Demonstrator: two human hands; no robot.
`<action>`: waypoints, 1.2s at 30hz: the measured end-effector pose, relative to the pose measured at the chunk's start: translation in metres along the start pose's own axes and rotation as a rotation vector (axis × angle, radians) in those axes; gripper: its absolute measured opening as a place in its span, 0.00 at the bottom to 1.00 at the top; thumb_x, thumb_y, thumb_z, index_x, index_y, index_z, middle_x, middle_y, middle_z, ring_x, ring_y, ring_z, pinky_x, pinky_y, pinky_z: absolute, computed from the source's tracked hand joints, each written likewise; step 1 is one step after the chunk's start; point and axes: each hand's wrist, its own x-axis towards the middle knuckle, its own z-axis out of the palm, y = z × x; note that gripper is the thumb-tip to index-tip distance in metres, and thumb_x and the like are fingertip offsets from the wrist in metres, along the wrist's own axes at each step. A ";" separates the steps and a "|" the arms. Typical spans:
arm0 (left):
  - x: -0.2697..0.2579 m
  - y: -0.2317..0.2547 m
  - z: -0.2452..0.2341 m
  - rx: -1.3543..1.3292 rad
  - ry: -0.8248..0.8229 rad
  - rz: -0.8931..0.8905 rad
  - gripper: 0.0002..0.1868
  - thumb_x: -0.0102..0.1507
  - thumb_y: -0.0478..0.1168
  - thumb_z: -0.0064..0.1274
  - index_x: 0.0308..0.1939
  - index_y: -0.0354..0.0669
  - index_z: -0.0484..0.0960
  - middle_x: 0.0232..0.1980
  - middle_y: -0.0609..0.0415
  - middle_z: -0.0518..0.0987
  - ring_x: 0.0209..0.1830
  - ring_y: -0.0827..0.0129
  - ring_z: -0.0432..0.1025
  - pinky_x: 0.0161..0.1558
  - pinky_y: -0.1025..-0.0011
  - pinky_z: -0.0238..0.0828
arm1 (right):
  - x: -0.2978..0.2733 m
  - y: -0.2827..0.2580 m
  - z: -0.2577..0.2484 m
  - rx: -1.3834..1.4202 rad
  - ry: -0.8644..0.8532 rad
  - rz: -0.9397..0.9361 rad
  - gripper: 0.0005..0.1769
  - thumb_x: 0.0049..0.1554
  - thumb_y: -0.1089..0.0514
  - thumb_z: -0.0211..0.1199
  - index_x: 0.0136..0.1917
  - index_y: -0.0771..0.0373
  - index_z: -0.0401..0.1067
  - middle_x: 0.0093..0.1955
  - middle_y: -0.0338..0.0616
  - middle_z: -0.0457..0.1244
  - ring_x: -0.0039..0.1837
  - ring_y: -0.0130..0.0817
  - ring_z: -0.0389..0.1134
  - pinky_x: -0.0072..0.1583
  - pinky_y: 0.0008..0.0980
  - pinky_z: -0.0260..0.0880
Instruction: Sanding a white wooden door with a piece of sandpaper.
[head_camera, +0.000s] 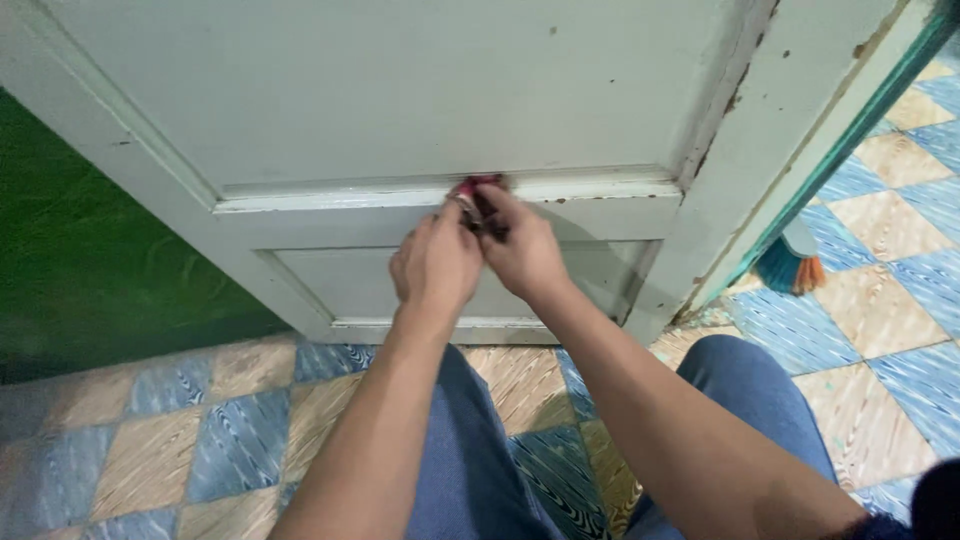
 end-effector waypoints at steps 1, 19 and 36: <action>0.001 -0.007 -0.005 0.030 -0.010 -0.046 0.23 0.66 0.48 0.46 0.66 0.60 0.74 0.55 0.47 0.81 0.56 0.46 0.75 0.54 0.44 0.71 | 0.003 0.002 0.010 0.011 -0.059 -0.040 0.33 0.51 0.64 0.64 0.71 0.56 0.68 0.58 0.54 0.70 0.59 0.44 0.74 0.61 0.37 0.72; -0.006 -0.014 0.010 -0.321 0.307 -0.196 0.22 0.59 0.48 0.63 0.52 0.46 0.74 0.48 0.48 0.81 0.49 0.50 0.77 0.49 0.53 0.72 | -0.046 -0.002 -0.024 0.569 -0.340 0.285 0.34 0.59 0.66 0.53 0.77 0.46 0.59 0.69 0.38 0.66 0.61 0.27 0.67 0.57 0.30 0.68; 0.032 0.027 0.028 -0.174 0.541 0.044 0.08 0.55 0.38 0.63 0.27 0.42 0.80 0.42 0.48 0.76 0.44 0.48 0.72 0.42 0.50 0.69 | -0.065 0.041 -0.104 0.535 -0.075 0.465 0.18 0.63 0.62 0.52 0.65 0.59 0.71 0.57 0.38 0.71 0.57 0.29 0.71 0.56 0.34 0.71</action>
